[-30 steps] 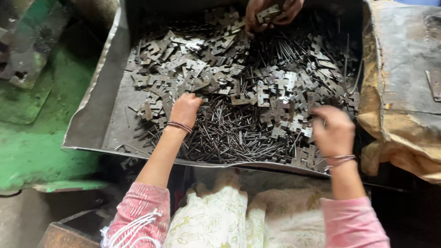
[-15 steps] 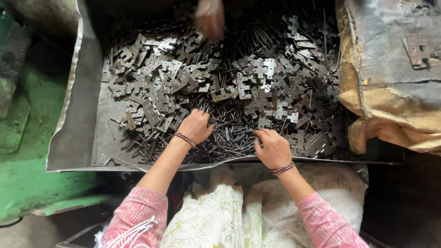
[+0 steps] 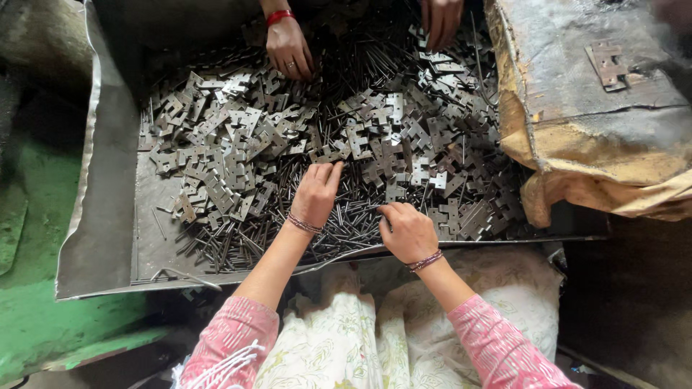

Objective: The person inserts metal pins into hinge plates and places the assembled hinges into a metal bin. The person handles the parts by hand and works alongside others in a workshop setting.

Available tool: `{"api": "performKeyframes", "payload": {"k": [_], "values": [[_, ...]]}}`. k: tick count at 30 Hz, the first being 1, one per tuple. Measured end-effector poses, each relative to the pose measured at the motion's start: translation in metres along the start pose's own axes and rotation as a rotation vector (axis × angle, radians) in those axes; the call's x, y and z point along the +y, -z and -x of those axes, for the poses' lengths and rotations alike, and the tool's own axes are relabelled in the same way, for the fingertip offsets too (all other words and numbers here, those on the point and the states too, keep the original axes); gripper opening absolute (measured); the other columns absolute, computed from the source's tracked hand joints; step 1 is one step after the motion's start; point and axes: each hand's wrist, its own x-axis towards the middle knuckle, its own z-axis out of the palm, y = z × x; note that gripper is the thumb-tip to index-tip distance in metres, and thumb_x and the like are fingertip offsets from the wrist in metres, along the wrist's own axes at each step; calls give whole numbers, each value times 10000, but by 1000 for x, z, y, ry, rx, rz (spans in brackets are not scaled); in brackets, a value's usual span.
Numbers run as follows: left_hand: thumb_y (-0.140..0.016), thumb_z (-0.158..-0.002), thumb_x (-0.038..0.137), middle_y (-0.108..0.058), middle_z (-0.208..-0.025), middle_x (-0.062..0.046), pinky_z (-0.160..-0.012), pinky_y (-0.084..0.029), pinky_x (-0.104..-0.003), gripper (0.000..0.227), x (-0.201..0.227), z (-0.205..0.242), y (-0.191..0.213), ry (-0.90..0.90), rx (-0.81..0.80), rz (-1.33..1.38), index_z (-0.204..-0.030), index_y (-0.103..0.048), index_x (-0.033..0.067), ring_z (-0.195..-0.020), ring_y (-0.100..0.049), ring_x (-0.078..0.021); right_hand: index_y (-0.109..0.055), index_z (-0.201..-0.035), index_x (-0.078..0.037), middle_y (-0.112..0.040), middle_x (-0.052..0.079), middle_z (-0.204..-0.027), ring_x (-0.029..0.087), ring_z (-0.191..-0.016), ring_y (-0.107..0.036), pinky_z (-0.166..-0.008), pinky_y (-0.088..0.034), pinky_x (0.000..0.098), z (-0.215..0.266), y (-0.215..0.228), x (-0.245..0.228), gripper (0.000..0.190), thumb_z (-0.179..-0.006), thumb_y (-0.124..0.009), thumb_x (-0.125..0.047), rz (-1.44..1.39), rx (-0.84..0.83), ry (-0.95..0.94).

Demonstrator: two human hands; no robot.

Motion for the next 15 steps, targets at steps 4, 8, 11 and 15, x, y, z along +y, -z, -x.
{"api": "performKeyframes", "payload": {"k": [4,8,11,15], "values": [[-619,-799,97,-629,-1006,-97,-799,-525,-296,340,9,5,-8,-175,-41,-28,-1117,-663,-16,-941,-598,-222,-739,-1041,-93,-726,74,-987,269,-925,-689,-777,-569,401,-1,-2,0,210,-862,-662,-172,13,-19,-14],[-615,-824,106,-595,-861,-68,-721,-508,-314,89,15,13,-23,-150,-289,-142,-903,-622,65,-859,-593,-218,-738,-1032,-85,-729,72,-1006,267,-921,-689,-772,-570,398,0,-3,1,209,-859,-662,-173,-3,14,18],[-612,-825,121,-588,-826,-53,-689,-494,-309,108,11,14,-29,-167,-257,-157,-921,-604,71,-825,-587,-209,-738,-1026,-76,-730,68,-1007,264,-917,-689,-773,-570,394,-1,-3,3,207,-859,-662,-172,-9,36,25],[-618,-848,121,-596,-823,-49,-692,-498,-311,182,7,19,-28,-102,-218,-155,-1018,-611,58,-819,-587,-202,-744,-1020,-78,-731,60,-993,259,-905,-689,-768,-570,390,2,-6,3,198,-866,-664,-171,0,8,-2]]}}
